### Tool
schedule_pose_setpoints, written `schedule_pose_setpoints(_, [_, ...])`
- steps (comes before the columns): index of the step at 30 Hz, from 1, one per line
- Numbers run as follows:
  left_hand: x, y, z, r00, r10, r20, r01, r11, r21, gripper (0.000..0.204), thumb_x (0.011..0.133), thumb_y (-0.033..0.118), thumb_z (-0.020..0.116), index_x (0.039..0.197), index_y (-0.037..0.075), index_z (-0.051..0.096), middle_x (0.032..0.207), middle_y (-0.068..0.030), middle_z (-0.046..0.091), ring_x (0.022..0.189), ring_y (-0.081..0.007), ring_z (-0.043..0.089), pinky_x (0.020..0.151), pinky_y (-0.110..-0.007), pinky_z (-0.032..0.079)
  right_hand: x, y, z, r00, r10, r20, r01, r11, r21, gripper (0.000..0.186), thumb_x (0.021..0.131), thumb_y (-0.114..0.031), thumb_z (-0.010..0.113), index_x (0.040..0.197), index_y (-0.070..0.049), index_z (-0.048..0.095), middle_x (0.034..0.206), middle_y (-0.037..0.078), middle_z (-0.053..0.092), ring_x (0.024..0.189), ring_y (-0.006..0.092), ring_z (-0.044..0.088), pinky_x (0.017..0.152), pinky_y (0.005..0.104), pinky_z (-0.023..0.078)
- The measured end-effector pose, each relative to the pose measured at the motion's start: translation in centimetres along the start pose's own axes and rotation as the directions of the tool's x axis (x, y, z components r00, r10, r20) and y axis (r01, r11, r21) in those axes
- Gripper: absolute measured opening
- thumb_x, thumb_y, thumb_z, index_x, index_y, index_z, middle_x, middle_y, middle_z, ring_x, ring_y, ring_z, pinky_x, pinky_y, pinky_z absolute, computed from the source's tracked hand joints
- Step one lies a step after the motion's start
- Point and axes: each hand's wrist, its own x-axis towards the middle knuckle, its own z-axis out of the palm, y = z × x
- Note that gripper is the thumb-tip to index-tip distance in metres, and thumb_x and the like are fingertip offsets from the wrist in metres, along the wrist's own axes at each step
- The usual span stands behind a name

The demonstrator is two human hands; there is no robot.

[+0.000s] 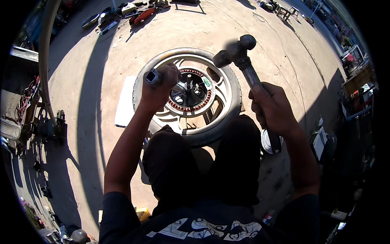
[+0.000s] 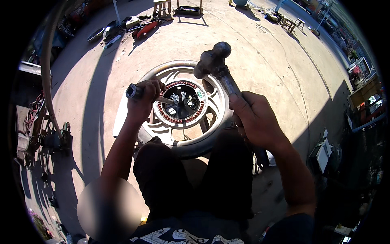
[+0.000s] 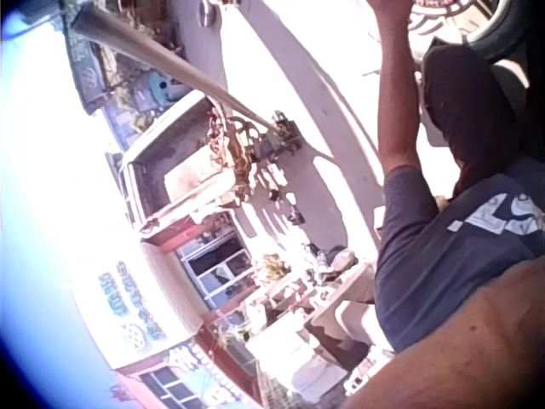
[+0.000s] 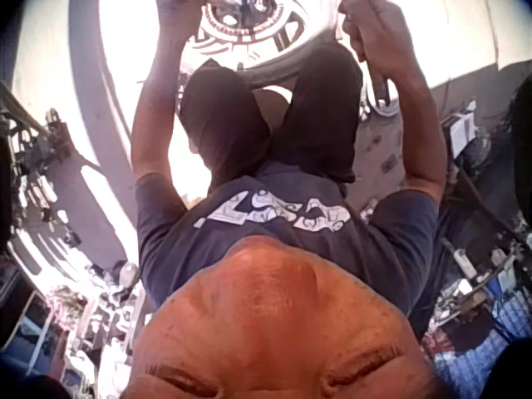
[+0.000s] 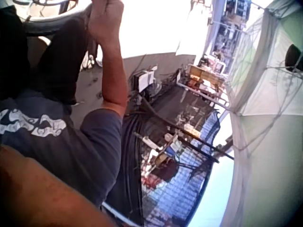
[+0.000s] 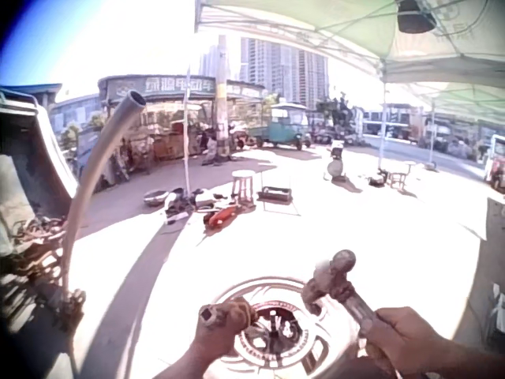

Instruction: The person sits on the ground and uses a hammer and a metal punch to repeatedly strike the rim of a motorcycle tire. The person rotates the tire and continues striking the rim at different points.

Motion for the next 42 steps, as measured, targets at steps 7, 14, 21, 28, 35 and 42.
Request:
schedule_pose_setpoints(7, [9.5, -1.1, 5.6, 0.991, -0.131, -0.028, 0.133, 0.986, 0.100, 0.038, 0.100, 0.028, 0.061, 0.071, 0.003, 0.064, 0.063, 0.0027, 0.055, 0.059, -0.0056, 0.048, 0.059, -0.025, 0.042, 0.5, 2.6, -4.2, 0.986, 0.098, -0.132, -0.037, 0.913, 0.407, 0.041, 0.102, -0.042, 0.050, 0.091, -0.003, 0.054, 0.060, 0.000, 0.048, 0.042, 0.0073, 0.045, 0.039, 0.0242, 0.040])
schedule_pose_setpoints(14, [19.0, -9.2, 11.2, 0.941, -0.338, -0.007, 0.329, 0.911, 0.247, 0.047, 0.097, 0.039, 0.063, 0.063, 0.007, 0.055, 0.058, 0.0003, 0.049, 0.058, -0.0105, 0.051, 0.067, -0.032, 0.052, 5.4, 7.7, -7.6, 0.991, 0.094, -0.099, -0.014, 0.791, 0.612, 0.040, 0.102, -0.041, 0.050, 0.093, -0.002, 0.054, 0.061, 0.001, 0.048, 0.042, 0.0084, 0.045, 0.038, 0.0252, 0.040])
schedule_pose_setpoints(21, [21.6, -15.6, 11.4, 0.851, -0.520, -0.070, 0.522, 0.829, 0.201, 0.046, 0.094, 0.040, 0.067, 0.063, 0.009, 0.054, 0.057, 0.0005, 0.052, 0.053, -0.0097, 0.048, 0.055, -0.029, 0.040, 8.8, 9.5, -9.7, 0.988, 0.133, -0.084, -0.060, 0.816, 0.575, 0.040, 0.102, -0.041, 0.050, 0.093, -0.002, 0.053, 0.061, 0.001, 0.047, 0.042, 0.0084, 0.045, 0.039, 0.0251, 0.041])
schedule_pose_setpoints(28, [22.1, -18.9, 11.0, 0.777, -0.628, -0.055, 0.616, 0.738, 0.276, 0.048, 0.098, 0.042, 0.062, 0.062, 0.011, 0.050, 0.055, 0.0028, 0.046, 0.050, -0.0091, 0.041, 0.048, -0.031, 0.034, 12.3, 10.1, -11.5, 0.984, 0.142, -0.109, -0.064, 0.848, 0.527, 0.039, 0.102, -0.040, 0.051, 0.093, -0.002, 0.054, 0.062, 0.000, 0.048, 0.044, 0.0080, 0.046, 0.040, 0.0254, 0.042])
schedule_pose_setpoints(35, [21.6, -19.4, 10.3, 0.752, -0.659, 0.015, 0.591, 0.685, 0.427, 0.045, 0.098, 0.040, 0.060, 0.066, 0.010, 0.049, 0.060, 0.0048, 0.041, 0.057, -0.0087, 0.036, 0.052, -0.033, 0.032, 16.8, 5.0, -12.6, 0.989, 0.073, -0.129, -0.011, 0.903, 0.429, 0.039, 0.100, -0.039, 0.053, 0.093, 0.000, 0.055, 0.061, 0.001, 0.050, 0.043, 0.0078, 0.046, 0.038, 0.0249, 0.041])
schedule_pose_setpoints(42, [21.1, -17.9, 9.3, 0.781, -0.624, -0.015, 0.573, 0.707, 0.415, 0.043, 0.098, 0.040, 0.061, 0.066, 0.012, 0.051, 0.057, 0.0047, 0.043, 0.050, -0.0069, 0.036, 0.047, -0.029, 0.029, 21.3, -0.6, -11.8, 0.988, 0.142, 0.056, -0.148, 0.980, 0.132, 0.034, 0.099, -0.036, 0.053, 0.092, -0.002, 0.055, 0.062, -0.003, 0.050, 0.044, 0.0044, 0.043, 0.039, 0.0216, 0.038])
